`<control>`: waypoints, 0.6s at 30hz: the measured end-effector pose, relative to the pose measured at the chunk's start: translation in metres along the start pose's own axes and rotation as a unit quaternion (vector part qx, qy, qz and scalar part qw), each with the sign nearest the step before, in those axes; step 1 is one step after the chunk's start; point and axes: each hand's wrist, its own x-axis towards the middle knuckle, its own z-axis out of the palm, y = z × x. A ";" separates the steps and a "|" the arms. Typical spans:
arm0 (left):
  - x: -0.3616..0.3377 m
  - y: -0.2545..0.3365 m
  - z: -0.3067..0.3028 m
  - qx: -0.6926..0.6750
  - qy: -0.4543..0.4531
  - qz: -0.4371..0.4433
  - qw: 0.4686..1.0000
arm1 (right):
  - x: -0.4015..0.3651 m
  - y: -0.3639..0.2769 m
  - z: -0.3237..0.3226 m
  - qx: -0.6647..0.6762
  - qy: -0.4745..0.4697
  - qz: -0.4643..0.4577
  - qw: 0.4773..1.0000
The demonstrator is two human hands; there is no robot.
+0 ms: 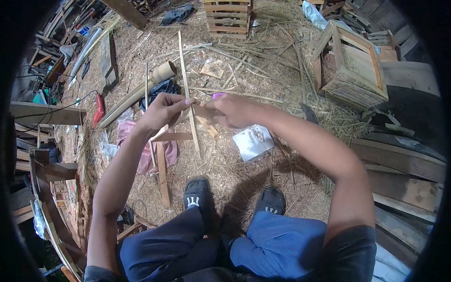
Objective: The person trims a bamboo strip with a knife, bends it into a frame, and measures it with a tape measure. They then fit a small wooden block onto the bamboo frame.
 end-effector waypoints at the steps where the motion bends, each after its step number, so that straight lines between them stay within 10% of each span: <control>1: 0.001 -0.001 0.000 -0.001 0.006 -0.001 1.000 | 0.000 -0.001 -0.001 -0.001 -0.005 0.002 1.000; 18: -0.008 0.017 0.005 -0.003 0.010 0.034 0.999 | -0.002 0.002 -0.001 -0.002 0.043 -0.031 0.999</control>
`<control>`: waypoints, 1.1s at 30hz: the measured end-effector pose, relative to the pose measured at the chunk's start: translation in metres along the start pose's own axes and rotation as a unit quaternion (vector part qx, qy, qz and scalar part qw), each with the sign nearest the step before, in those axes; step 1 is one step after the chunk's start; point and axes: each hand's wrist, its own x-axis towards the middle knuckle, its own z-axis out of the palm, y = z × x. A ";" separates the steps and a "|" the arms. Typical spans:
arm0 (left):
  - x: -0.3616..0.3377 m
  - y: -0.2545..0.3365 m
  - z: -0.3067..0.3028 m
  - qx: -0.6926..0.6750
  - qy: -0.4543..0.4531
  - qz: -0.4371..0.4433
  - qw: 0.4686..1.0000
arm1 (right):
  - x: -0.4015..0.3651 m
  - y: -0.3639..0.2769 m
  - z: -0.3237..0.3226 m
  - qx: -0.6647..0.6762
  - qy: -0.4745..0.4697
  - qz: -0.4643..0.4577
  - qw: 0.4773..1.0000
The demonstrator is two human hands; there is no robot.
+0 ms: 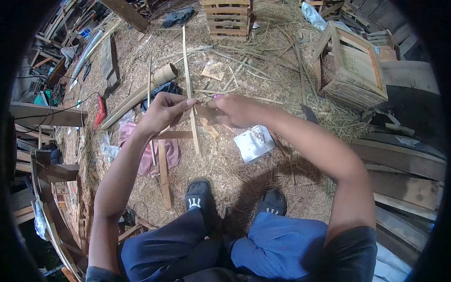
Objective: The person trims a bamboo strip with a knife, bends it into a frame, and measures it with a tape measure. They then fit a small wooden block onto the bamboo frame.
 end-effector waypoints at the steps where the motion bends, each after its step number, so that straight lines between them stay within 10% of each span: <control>1: 0.000 0.000 0.000 0.005 -0.003 0.000 1.000 | 0.000 0.000 -0.001 0.003 -0.001 -0.003 1.000; 33: 0.001 0.021 0.006 0.082 0.049 0.048 0.994 | -0.006 0.003 -0.017 -0.049 0.037 -0.012 0.998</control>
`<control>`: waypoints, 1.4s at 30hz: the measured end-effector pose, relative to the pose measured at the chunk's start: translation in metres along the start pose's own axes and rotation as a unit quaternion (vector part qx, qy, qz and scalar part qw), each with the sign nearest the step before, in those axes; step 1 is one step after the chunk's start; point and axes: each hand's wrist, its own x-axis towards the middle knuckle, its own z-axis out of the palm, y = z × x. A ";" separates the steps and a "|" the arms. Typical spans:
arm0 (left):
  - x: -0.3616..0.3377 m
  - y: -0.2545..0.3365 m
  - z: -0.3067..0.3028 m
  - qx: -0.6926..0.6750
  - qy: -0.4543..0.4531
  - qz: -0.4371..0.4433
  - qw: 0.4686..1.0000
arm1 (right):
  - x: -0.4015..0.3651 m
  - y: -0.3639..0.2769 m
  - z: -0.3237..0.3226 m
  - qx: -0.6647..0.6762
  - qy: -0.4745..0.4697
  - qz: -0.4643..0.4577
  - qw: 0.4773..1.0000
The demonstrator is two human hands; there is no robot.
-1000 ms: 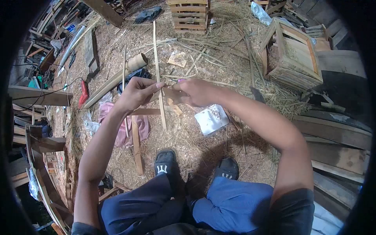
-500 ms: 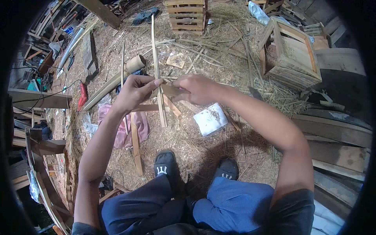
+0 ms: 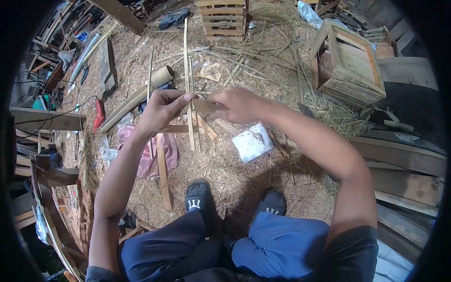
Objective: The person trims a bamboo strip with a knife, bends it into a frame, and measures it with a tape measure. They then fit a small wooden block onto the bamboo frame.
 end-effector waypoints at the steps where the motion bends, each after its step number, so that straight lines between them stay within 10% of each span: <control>1: 0.000 0.002 0.000 -0.005 -0.005 -0.023 1.000 | 0.000 0.000 0.000 0.010 0.005 -0.003 1.000; 42: -0.001 0.000 -0.009 0.030 -0.002 0.067 0.997 | -0.003 0.003 -0.004 0.043 0.060 -0.073 0.995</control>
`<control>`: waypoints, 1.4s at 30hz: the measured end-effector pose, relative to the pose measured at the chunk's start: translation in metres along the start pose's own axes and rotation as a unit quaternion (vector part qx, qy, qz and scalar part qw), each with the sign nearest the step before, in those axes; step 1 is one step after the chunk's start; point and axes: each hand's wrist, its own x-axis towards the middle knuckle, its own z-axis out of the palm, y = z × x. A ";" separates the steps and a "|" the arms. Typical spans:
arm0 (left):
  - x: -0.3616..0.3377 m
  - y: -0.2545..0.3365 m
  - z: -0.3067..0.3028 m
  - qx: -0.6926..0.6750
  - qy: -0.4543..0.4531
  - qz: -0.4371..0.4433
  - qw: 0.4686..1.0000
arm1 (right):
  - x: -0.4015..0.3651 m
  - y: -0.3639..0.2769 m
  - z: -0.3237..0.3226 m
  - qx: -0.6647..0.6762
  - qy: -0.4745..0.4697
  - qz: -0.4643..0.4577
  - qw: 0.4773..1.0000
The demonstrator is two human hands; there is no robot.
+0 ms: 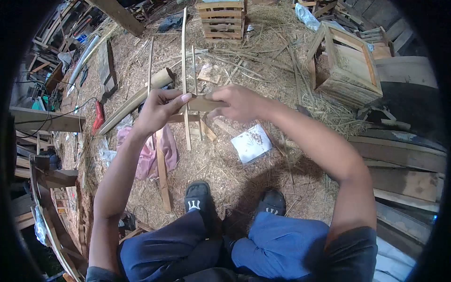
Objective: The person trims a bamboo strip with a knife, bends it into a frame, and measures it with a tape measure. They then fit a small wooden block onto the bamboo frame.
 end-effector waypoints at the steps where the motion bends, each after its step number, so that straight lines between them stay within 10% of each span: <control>1: 0.000 0.002 0.000 -0.011 0.004 -0.002 1.000 | 0.002 -0.003 -0.003 0.005 -0.011 0.034 0.999; 5: 0.011 -0.010 -0.009 -0.138 0.037 -0.013 0.990 | 0.009 -0.004 -0.013 0.073 0.009 0.135 0.988; 14: 0.016 -0.048 -0.049 0.041 0.114 0.064 0.990 | -0.019 0.042 -0.033 0.080 0.179 0.243 0.950; 17: 0.017 -0.086 -0.066 0.020 0.077 0.019 0.997 | -0.032 0.058 -0.025 0.257 0.254 0.374 0.854; 24: 0.006 -0.037 -0.079 0.043 0.144 0.029 0.988 | -0.058 0.093 -0.012 0.506 0.339 0.374 0.699; 28: 0.012 -0.036 -0.105 0.276 0.136 0.091 0.947 | -0.063 0.095 -0.009 0.539 0.330 0.361 0.686; 42: -0.001 -0.175 -0.056 0.384 0.071 -0.017 0.920 | -0.081 0.097 0.030 0.564 0.395 0.429 0.585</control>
